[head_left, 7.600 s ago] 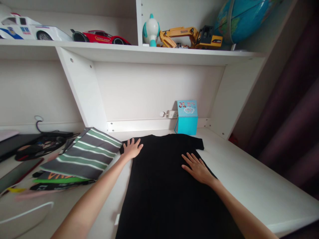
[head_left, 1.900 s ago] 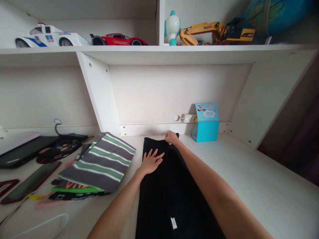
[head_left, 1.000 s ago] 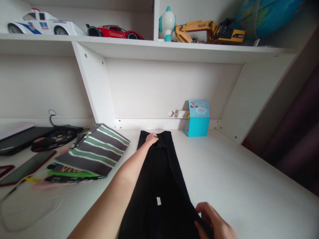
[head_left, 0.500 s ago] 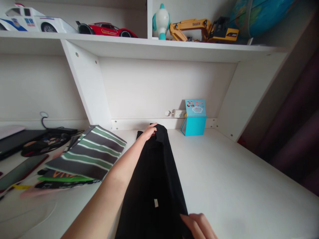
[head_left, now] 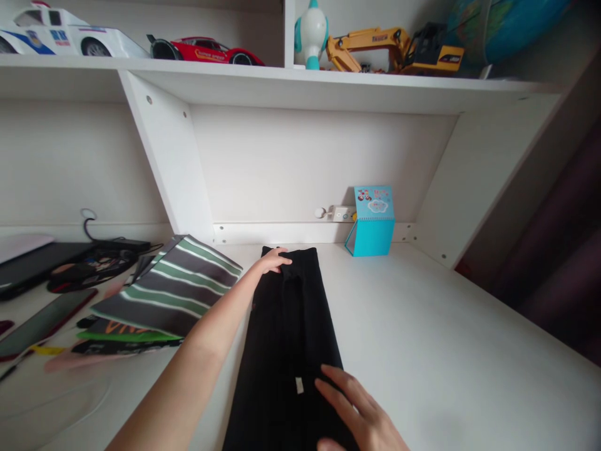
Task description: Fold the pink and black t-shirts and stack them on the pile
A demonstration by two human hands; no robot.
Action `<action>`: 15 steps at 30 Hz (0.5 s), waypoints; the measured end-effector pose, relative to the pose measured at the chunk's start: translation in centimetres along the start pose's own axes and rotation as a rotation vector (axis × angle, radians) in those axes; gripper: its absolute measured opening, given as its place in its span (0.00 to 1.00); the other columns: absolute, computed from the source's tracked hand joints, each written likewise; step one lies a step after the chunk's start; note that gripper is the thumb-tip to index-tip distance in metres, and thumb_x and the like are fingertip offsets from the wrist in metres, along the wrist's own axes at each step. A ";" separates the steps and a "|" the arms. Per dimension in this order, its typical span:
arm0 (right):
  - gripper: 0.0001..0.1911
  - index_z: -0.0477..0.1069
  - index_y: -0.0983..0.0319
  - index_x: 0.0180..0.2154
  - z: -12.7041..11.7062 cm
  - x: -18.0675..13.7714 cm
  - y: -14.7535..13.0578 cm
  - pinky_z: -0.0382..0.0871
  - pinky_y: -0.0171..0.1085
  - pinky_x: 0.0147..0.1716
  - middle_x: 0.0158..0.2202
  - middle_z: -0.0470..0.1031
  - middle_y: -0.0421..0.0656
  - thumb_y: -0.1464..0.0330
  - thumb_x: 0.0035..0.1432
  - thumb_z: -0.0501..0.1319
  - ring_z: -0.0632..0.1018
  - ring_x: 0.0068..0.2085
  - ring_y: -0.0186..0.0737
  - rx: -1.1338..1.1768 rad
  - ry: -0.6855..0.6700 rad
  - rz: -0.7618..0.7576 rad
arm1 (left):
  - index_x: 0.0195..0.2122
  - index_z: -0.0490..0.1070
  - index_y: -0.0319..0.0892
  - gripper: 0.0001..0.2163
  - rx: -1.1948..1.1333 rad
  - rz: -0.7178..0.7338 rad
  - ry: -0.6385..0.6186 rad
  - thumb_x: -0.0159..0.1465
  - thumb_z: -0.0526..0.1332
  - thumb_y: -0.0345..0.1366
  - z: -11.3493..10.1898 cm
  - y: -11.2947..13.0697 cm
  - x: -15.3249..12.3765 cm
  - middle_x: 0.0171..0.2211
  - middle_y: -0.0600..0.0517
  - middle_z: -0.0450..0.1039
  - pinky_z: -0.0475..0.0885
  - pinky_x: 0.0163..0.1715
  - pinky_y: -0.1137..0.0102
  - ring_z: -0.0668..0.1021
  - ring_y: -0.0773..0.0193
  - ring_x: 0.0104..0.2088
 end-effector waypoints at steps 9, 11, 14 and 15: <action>0.30 0.47 0.58 0.61 4.5 -1.3 0.6 0.70 0.38 0.43 0.56 0.59 0.47 0.61 0.59 0.52 0.66 0.53 0.46 -0.188 -0.066 -0.151 | 0.52 0.63 0.39 0.25 0.233 -0.035 0.087 0.52 0.61 0.26 -1.1 -0.1 0.1 0.36 0.45 0.72 0.73 0.30 0.69 0.77 0.61 0.32; 0.30 0.47 0.57 0.61 4.3 -1.3 0.7 0.70 0.37 0.43 0.56 0.60 0.47 0.62 0.59 0.52 0.66 0.53 0.45 -0.198 -0.045 -0.154 | 0.49 0.66 0.38 0.23 0.331 -0.028 0.157 0.50 0.62 0.26 -1.7 0.0 -0.1 0.39 0.43 0.71 0.72 0.36 0.64 0.76 0.53 0.39; 0.28 0.50 0.57 0.60 4.4 -1.3 0.8 0.72 0.35 0.41 0.54 0.62 0.46 0.63 0.59 0.52 0.68 0.51 0.45 -0.251 -0.018 -0.169 | 0.48 0.67 0.41 0.19 0.455 0.074 0.230 0.53 0.61 0.30 -1.0 1.3 -0.1 0.52 0.41 0.62 0.64 0.49 0.58 0.65 0.45 0.53; 0.27 0.51 0.57 0.60 4.6 -1.4 0.7 0.72 0.35 0.40 0.54 0.63 0.46 0.63 0.59 0.52 0.69 0.51 0.44 -0.270 -0.013 -0.180 | 0.49 0.67 0.43 0.18 0.484 0.124 0.220 0.55 0.59 0.31 -0.1 1.9 0.0 0.55 0.43 0.59 0.60 0.53 0.58 0.61 0.46 0.56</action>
Point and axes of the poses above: each hand's wrist, its own x-axis towards the middle knuckle, its own z-axis out of the palm, y = z × x, the point moved 6 cm from there along x, towards the middle knuckle
